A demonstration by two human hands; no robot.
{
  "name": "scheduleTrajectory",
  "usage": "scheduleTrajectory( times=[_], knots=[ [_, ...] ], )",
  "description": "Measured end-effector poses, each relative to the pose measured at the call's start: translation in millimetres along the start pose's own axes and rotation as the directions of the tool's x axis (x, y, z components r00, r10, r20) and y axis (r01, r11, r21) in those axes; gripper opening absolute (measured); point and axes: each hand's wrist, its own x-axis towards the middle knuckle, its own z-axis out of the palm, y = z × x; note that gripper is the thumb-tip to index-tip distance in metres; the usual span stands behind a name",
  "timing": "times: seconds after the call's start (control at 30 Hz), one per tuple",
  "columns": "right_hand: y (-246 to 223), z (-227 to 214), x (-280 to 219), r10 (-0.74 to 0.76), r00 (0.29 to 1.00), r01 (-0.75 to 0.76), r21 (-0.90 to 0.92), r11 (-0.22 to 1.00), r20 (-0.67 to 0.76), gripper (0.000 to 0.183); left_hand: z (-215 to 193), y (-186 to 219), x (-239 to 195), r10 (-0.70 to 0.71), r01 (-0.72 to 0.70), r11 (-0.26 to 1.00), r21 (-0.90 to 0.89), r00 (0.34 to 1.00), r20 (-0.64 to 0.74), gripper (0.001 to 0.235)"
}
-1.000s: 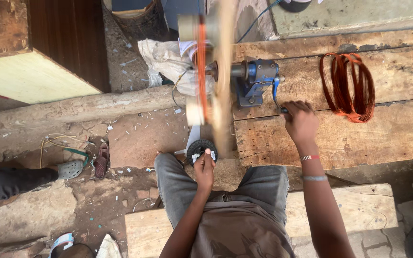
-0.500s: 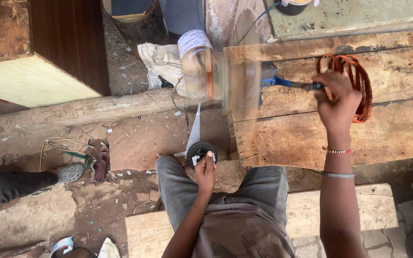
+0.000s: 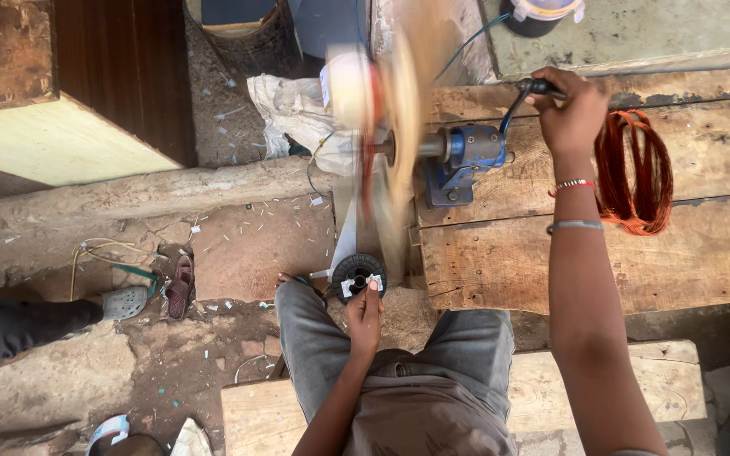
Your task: The person winds copper wire onto a plastic bobbin using a manual winding machine. They rotate a handle by hand to spin the bobbin while guiding the wire across the spindle and securing the ends of the coil.
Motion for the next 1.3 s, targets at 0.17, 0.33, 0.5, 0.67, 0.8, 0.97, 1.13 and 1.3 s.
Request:
scheduleTrajectory(
  times=[0.17, 0.33, 0.5, 0.67, 0.8, 0.97, 1.13, 1.3],
  knots=[
    [6, 38, -15, 0.167, 0.979, -0.162, -0.052, 0.985, 0.117, 0.037, 0, -1, 3, 0.031, -0.031, 0.999, 0.023, 0.999, -0.016, 0.053],
    [29, 72, -68, 0.217, 0.949, -0.170, -0.208, 0.963, 0.230, 0.041, -2, -1, 1, 0.011, -0.011, 1.000, 0.010, 1.000, -0.001, 0.052],
    [22, 65, -127, 0.176, 0.961, -0.121, -0.247, 0.961, 0.214, 0.024, 1, 0, 0, 0.059, -0.059, 0.998, 0.030, 0.998, -0.009, 0.053],
    [-35, 3, -157, 0.036, 0.978, -0.008, -0.134, 0.991, 0.206, 0.016, 2, 2, -1, 0.029, -0.029, 0.999, -0.017, 1.000, 0.006, 0.052],
    [-71, -58, -167, 0.022, 0.974, 0.009, -0.137, 0.991, 0.225, 0.025, -1, 0, -7, 0.058, -0.058, 0.998, -0.039, 0.998, 0.015, 0.053],
    [-82, -102, -159, -0.012, 0.987, 0.029, -0.106, 0.994, 0.163, 0.026, 2, -4, -6, 0.042, -0.041, 0.995, -0.090, 0.999, 0.016, 0.053],
    [-90, -134, -129, 0.017, 0.997, -0.018, 0.017, 1.000, 0.073, 0.030, 0, -1, -8, 0.112, -0.110, 0.993, -0.052, 0.993, 0.046, 0.053],
    [-78, -120, -83, -0.062, 0.996, 0.074, 0.182, 0.981, -0.069, 0.025, -2, -2, -12, 0.000, 0.001, 0.997, -0.076, 1.000, 0.019, 0.053]
  ],
)
